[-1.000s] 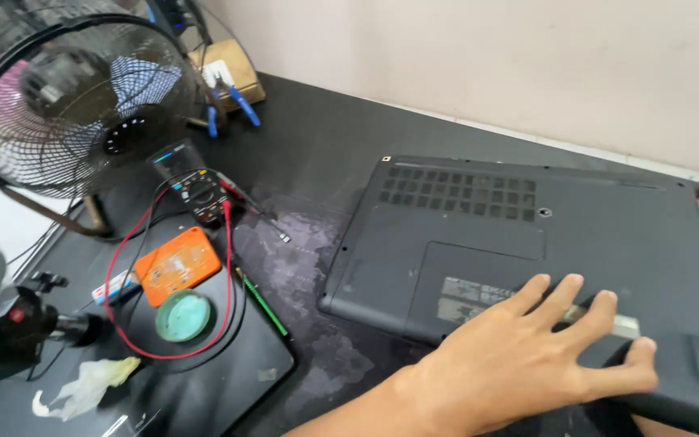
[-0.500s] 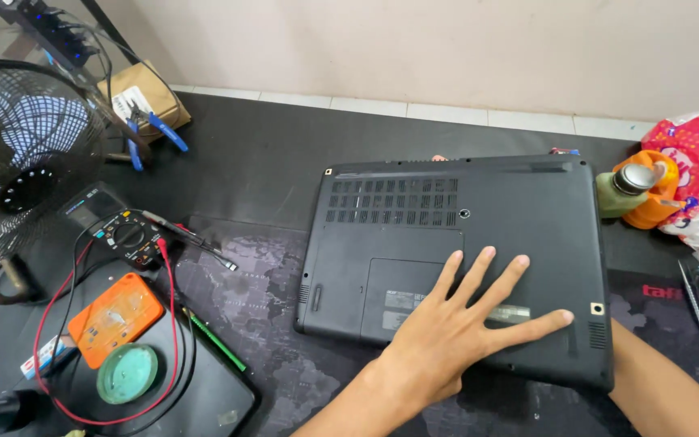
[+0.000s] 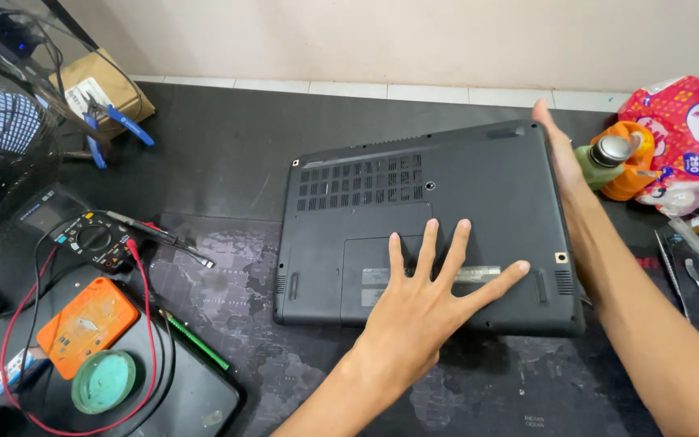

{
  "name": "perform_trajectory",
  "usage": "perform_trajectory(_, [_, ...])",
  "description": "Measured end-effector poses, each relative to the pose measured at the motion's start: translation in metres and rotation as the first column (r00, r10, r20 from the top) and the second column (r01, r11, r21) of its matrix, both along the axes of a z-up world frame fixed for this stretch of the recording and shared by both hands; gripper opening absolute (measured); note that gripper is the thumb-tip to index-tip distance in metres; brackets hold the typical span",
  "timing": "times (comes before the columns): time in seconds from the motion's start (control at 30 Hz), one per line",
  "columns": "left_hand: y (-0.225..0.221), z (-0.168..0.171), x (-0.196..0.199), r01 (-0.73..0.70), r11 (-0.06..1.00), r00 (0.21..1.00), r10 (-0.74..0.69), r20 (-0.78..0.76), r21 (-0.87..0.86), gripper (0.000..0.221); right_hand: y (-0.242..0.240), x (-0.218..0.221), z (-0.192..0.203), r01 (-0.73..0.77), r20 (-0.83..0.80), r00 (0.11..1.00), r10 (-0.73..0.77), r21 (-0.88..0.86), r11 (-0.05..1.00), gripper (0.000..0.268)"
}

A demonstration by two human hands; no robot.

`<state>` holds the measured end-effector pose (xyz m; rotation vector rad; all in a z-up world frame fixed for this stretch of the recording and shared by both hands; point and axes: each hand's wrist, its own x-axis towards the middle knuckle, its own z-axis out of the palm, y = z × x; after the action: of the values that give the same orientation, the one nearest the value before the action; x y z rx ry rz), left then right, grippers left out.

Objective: The person works on a laptop placed upside down on a repair mat. They remove the back cover panels, use a screwdriver to unscrew internal components, detach a ribbon cable, and pull the optical drive out of the laptop chassis, setting it on the bench.

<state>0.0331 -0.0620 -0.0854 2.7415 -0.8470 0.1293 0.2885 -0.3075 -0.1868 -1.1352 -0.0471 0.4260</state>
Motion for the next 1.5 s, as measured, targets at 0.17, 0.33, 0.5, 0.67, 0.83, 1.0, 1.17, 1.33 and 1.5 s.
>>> perform_trajectory(0.17, [0.004,-0.008,0.005,0.015,0.999,0.999,-0.016,0.031,0.032,0.124,0.026,-0.024,0.034,0.080,-0.071,0.994,-0.089,-0.127,0.989,0.049])
perform_trajectory(0.33, [0.039,-0.012,0.025,0.018,0.970,0.967,-0.079,-0.242,-0.244,0.097,0.054,-0.037,0.020,0.027,-0.143,0.988,-0.059,-0.220,0.975,0.039])
perform_trajectory(0.5, [0.110,0.000,0.040,-0.411,0.893,0.906,0.377,-0.193,-0.184,0.082,0.063,-0.039,0.008,-0.051,-0.144,0.990,0.000,-0.354,0.934,0.053])
perform_trajectory(0.67, [0.166,-0.016,0.049,-0.768,0.639,0.592,0.728,-0.346,0.028,0.094,0.066,-0.039,0.006,-0.158,-0.071,0.987,0.141,-0.384,0.910,0.052])
perform_trajectory(0.83, [0.195,-0.050,0.059,-0.762,0.630,0.541,0.745,-0.390,0.148,0.116,0.053,-0.020,-0.034,-0.142,0.260,0.907,0.333,-0.555,0.820,0.046])
perform_trajectory(1.0, [0.194,-0.050,0.056,-0.775,0.586,0.467,0.785,-0.407,0.239,0.115,0.077,-0.034,-0.007,0.089,0.411,0.800,0.438,-0.802,0.591,0.045])
perform_trajectory(1.17, [0.194,-0.053,0.056,-0.763,0.577,0.450,0.797,-0.403,0.290,0.113,0.087,-0.045,0.008,0.201,0.480,0.758,0.441,-0.816,0.542,0.044])
perform_trajectory(1.33, [0.186,-0.051,0.055,-0.743,0.606,0.489,0.782,-0.386,0.286,0.112,0.080,-0.043,0.000,0.263,0.501,0.708,0.498,-0.841,0.473,0.040])
perform_trajectory(1.5, [0.155,-0.044,0.056,-0.728,0.626,0.500,0.763,-0.409,0.278,0.108,0.062,-0.040,0.008,0.417,0.533,0.620,0.576,-0.845,0.334,0.033])
